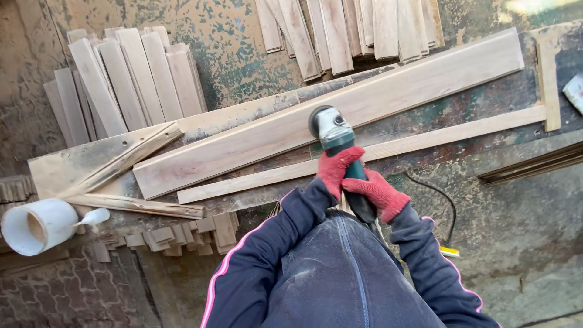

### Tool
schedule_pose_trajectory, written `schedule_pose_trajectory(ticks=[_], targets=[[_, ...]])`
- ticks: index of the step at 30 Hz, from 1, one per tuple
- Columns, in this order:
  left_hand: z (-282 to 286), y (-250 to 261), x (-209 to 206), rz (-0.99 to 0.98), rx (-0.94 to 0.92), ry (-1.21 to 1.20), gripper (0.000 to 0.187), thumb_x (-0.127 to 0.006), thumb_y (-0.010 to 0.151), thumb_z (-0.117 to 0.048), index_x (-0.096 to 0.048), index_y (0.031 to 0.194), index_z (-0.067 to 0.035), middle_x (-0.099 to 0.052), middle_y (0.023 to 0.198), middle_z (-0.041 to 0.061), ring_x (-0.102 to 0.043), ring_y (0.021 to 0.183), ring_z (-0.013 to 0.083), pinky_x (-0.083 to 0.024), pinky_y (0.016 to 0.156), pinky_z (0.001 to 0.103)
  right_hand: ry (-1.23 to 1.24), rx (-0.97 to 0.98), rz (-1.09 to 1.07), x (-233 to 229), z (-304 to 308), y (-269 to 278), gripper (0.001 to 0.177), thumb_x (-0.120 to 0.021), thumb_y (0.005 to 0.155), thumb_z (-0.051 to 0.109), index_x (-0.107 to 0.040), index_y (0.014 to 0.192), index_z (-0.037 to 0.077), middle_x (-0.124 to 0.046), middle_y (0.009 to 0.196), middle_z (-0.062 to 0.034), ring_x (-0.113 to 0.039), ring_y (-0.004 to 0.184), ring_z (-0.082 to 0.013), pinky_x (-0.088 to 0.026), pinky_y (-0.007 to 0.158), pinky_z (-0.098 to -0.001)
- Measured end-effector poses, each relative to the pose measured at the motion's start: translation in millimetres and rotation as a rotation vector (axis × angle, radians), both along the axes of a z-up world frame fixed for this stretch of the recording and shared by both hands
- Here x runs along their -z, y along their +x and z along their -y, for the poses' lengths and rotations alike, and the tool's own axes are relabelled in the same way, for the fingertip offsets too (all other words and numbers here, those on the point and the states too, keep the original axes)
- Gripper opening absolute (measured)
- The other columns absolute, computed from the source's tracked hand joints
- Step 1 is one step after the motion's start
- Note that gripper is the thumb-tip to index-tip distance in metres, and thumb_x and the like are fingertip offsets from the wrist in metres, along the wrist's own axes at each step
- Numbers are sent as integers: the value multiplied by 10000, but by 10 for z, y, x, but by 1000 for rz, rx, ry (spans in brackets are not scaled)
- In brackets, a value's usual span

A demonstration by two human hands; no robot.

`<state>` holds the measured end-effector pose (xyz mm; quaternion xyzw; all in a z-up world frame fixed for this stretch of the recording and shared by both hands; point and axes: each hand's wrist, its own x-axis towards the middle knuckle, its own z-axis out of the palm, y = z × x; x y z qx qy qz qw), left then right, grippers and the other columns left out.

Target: Sanding a long piece of wood using an angle grinder with a sanding disc.

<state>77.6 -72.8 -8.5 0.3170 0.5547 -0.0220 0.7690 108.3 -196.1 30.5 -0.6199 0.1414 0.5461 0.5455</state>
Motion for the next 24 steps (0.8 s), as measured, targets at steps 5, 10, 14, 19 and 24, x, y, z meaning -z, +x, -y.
schedule_pose_trajectory(ticks=[5, 10, 14, 19, 24], targets=[[-35, -43, -249, 12, -36, 10, 478, -962, 626, -99, -743, 1049, -65, -722, 791, 161, -733, 686, 287, -645, 626, 467, 14, -118, 5, -37, -33, 93, 409, -951, 637, 243, -706, 909, 62, -625, 708, -98, -643, 662, -220, -534, 575, -313], [-282, -218, -493, -29, -232, -1, 413, -896, 680, -50, -703, 1042, -12, -710, 778, 226, -749, 715, 336, -655, 617, 455, 64, -325, 18, -314, -396, 139, 435, -980, 625, 304, -737, 916, 90, -641, 733, -68, -639, 709, -203, -527, 620, -287], [-261, -156, -421, -169, -260, 111, 568, -944, 613, -128, -689, 1104, 3, -718, 869, 242, -755, 824, 351, -637, 697, 515, 76, -434, 74, -387, -430, 196, 507, -975, 607, 386, -727, 924, 77, -633, 749, -94, -636, 740, -224, -513, 643, -315], [5, 138, -363, 31, -196, 36, 422, -882, 693, -5, -687, 1067, 16, -708, 765, 243, -750, 686, 358, -643, 609, 506, 48, -161, 28, -116, 7, 259, 375, -971, 627, 265, -736, 873, 105, -631, 686, -65, -635, 649, -191, -515, 580, -279], [330, 459, 78, 44, 77, 4, 641, -992, 593, -77, -679, 1153, -53, -702, 812, 194, -726, 727, 352, -617, 644, 603, 21, 80, 22, 143, 380, 336, 324, -926, 696, 241, -717, 903, 106, -614, 692, -83, -628, 644, -195, -512, 565, -298]])
